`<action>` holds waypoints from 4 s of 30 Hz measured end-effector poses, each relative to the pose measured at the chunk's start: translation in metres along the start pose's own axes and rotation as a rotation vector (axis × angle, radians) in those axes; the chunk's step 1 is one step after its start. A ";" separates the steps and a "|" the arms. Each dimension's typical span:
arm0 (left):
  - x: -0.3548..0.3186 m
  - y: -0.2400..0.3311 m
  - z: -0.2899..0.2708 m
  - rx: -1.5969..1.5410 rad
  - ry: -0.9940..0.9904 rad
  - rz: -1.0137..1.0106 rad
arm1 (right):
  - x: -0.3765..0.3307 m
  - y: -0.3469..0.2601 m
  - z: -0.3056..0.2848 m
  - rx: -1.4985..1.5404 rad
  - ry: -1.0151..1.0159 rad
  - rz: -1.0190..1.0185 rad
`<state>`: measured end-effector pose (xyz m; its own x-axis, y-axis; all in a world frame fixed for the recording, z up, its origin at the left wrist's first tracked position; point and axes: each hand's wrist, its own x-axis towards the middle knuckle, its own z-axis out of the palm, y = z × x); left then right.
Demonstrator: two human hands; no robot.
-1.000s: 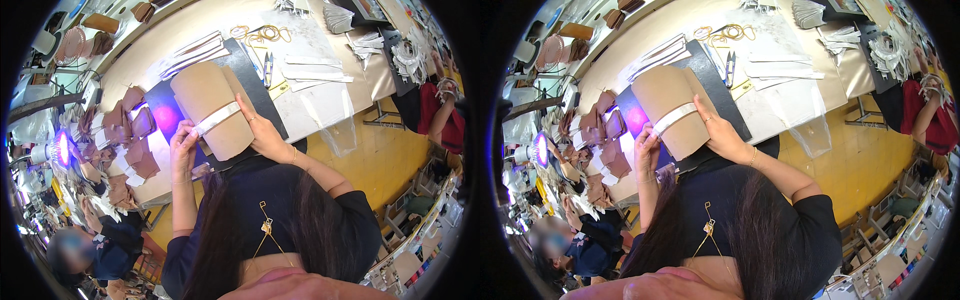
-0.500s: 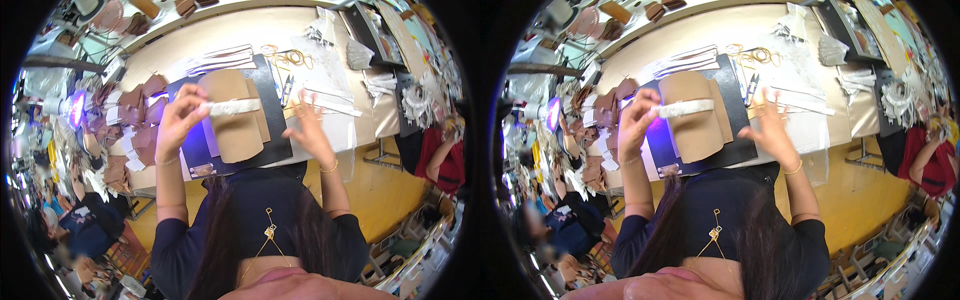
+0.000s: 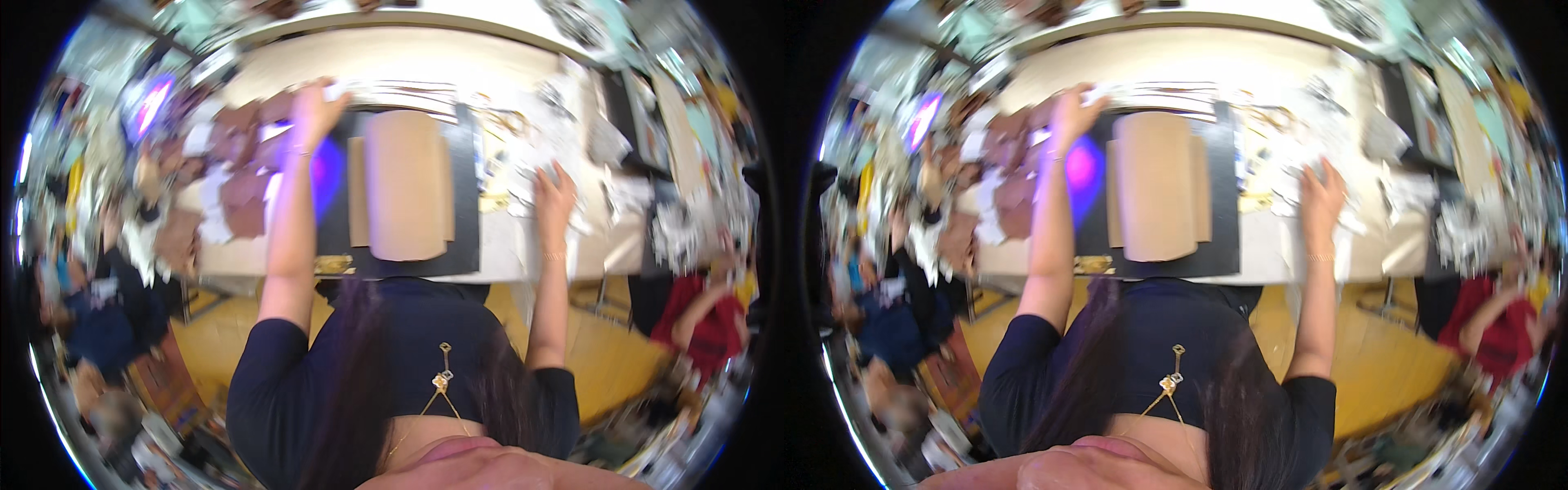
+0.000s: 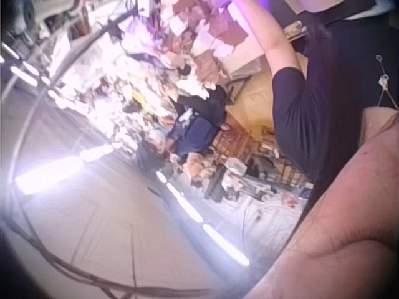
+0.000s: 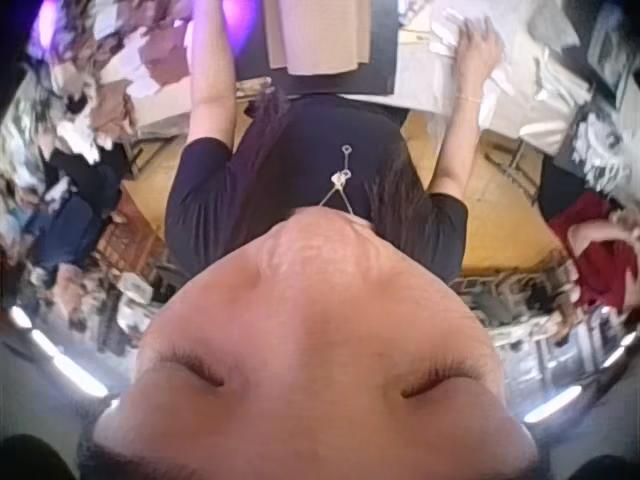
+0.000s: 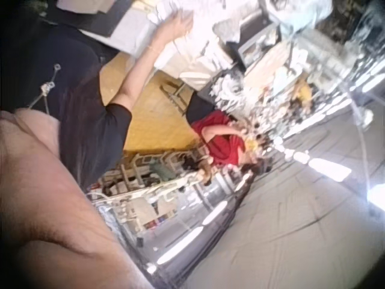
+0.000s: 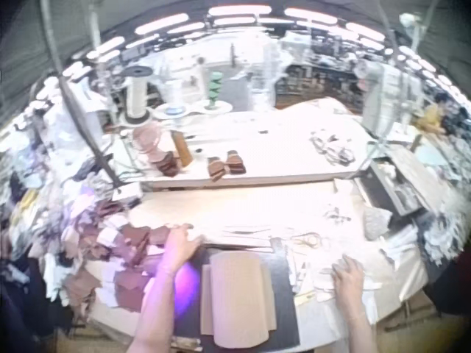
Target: The person repeatedly picks up small rectangular fabric pieces and wraps them around a cylindrical cardboard form. They place the wrapped pieces on the table and continue the process with additional pieces.
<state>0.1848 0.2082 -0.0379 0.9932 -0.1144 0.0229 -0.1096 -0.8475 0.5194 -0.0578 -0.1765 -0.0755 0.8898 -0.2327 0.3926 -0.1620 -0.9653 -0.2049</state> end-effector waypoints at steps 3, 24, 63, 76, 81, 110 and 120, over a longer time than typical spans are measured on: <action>-0.031 -0.012 -0.012 -0.187 0.179 0.096 | -0.001 -0.006 0.003 0.064 0.008 0.018; -0.182 -0.370 -0.209 0.474 0.724 -0.873 | 0.030 -0.022 -0.039 -0.170 -0.397 -0.223; -0.175 0.044 -0.129 -1.418 -0.072 0.000 | 0.036 0.028 -0.068 0.978 0.379 0.162; -0.180 0.037 -0.058 -1.414 -0.532 -0.442 | 0.054 -0.125 -0.100 1.224 -0.348 0.238; -0.180 0.052 -0.056 -1.293 -0.598 -0.335 | 0.062 -0.175 -0.103 1.123 -0.724 0.109; -0.179 0.051 -0.054 -1.351 -0.618 -0.419 | 0.069 -0.220 -0.094 0.818 -0.851 0.028; -0.179 0.050 -0.051 -1.317 -0.604 -0.384 | 0.077 -0.194 -0.088 1.057 -1.040 0.148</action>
<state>0.0035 0.2125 0.0274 0.7507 -0.4688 -0.4655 0.5868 0.1495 0.7958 0.0045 -0.0174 0.0733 0.8654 0.3073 -0.3957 -0.3045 -0.3048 -0.9024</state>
